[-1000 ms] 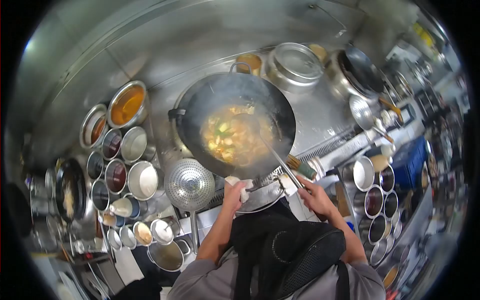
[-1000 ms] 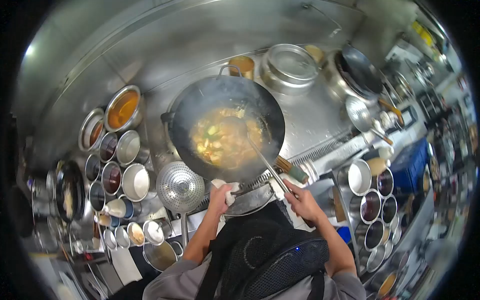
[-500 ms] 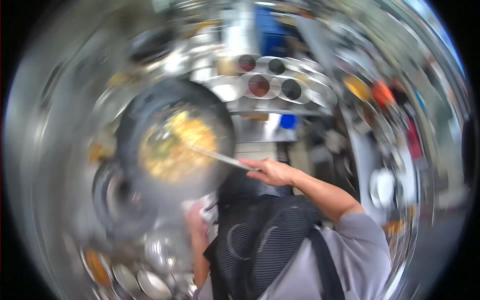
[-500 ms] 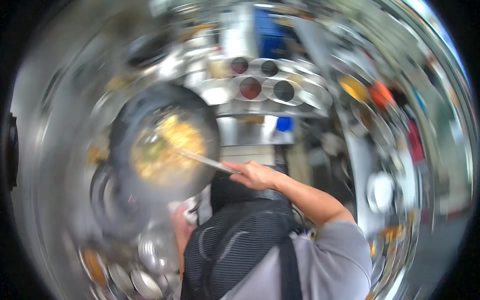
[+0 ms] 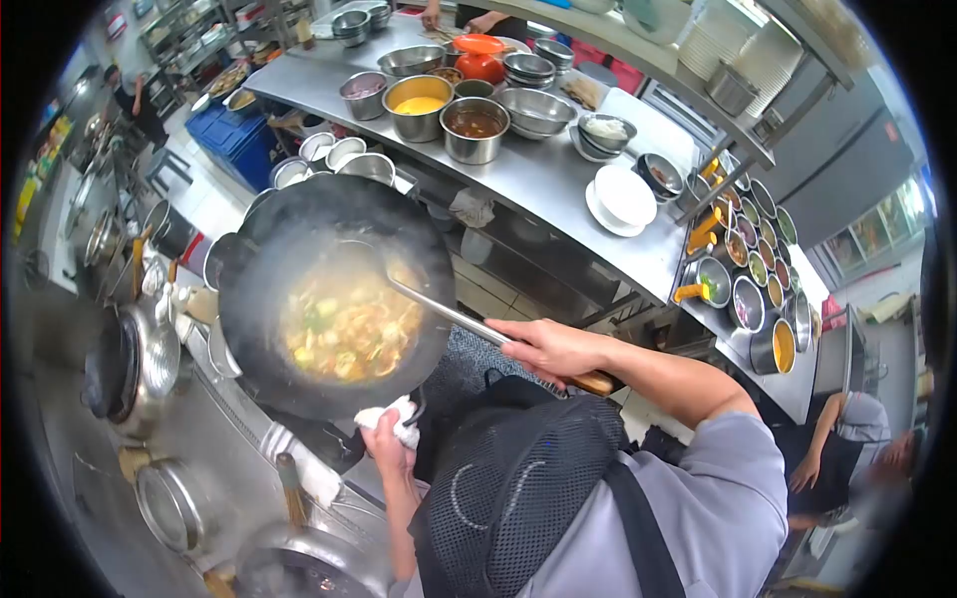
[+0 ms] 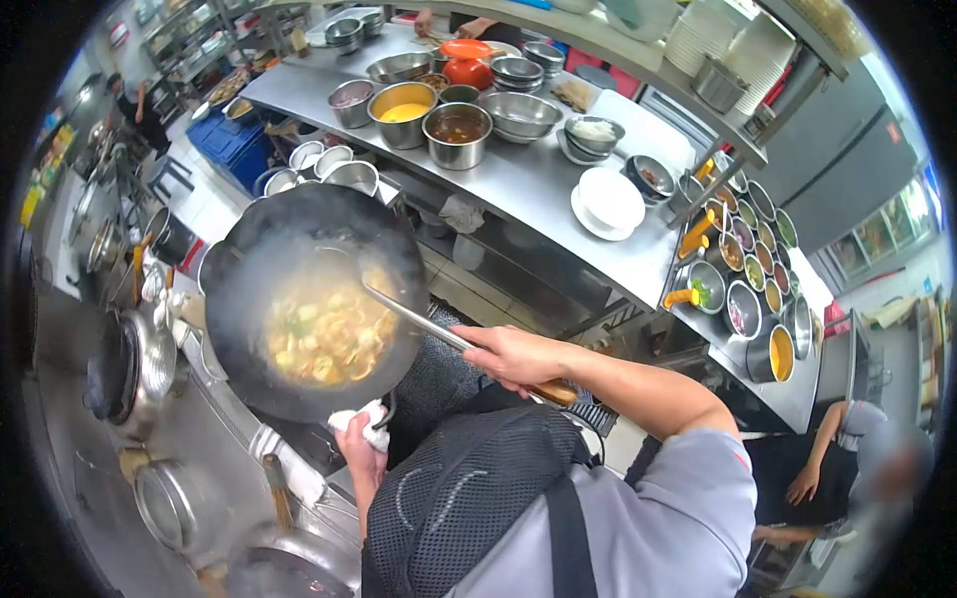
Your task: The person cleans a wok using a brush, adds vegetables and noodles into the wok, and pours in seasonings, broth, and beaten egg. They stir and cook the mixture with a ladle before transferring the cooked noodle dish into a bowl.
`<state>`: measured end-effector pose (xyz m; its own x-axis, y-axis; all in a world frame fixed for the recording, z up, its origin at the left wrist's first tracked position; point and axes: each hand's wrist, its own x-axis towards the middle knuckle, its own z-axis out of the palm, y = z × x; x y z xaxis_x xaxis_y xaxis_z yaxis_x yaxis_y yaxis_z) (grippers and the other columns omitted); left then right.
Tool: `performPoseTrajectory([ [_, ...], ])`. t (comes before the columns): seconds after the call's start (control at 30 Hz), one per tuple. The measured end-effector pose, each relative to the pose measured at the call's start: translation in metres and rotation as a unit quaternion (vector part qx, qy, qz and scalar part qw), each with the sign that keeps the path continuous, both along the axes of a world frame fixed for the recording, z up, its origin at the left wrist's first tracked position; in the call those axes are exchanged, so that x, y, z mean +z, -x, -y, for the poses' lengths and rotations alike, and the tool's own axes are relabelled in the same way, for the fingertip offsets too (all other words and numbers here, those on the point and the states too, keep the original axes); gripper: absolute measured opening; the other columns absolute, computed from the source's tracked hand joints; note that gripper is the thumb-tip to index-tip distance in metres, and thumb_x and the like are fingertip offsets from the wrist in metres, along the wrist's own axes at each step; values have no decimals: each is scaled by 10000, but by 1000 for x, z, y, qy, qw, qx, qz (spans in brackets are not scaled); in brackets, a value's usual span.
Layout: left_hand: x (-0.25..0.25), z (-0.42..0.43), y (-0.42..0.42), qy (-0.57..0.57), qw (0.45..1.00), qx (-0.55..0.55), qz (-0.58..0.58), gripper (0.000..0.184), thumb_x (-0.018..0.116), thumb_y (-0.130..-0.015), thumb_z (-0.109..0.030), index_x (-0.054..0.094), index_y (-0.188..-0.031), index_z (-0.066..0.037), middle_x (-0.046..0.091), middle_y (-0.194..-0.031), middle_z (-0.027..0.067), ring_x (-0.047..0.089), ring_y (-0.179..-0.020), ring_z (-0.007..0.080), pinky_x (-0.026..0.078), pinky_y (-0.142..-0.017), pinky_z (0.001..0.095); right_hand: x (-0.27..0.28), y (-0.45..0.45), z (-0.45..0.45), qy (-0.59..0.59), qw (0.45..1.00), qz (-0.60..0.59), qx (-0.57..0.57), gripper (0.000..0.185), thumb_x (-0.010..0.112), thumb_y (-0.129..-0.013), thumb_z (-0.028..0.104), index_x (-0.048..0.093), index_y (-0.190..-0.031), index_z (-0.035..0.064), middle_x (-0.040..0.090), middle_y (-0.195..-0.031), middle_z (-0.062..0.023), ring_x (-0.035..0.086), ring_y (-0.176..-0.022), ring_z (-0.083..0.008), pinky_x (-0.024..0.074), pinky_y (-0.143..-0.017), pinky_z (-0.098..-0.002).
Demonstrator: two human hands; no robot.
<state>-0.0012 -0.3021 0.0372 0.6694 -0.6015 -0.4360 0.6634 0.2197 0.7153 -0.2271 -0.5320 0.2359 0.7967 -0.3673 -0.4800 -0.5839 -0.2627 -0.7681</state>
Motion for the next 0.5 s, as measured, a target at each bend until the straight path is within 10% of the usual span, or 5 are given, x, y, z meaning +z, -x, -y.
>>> performPoseTrajectory([
  [0.17,-12,66,-6,-7,990,-131,53,164,586,-890,3,550,-1049,11,709,-887,175,715,-701,267,573,-559,344,-2,51,9,-430,848,86,-298,624,516,-1109,261,250,-1647,89,536,-800,-10,497,-529,-48,447,-410,-208],
  [0.5,33,223,76,13,971,-234,46,112,583,-879,-14,576,-990,-3,700,-865,158,703,-693,251,551,-549,340,19,165,58,-477,749,236,-396,687,591,-1047,123,240,-1634,59,485,-765,6,435,-476,-18,411,-376,-197],
])
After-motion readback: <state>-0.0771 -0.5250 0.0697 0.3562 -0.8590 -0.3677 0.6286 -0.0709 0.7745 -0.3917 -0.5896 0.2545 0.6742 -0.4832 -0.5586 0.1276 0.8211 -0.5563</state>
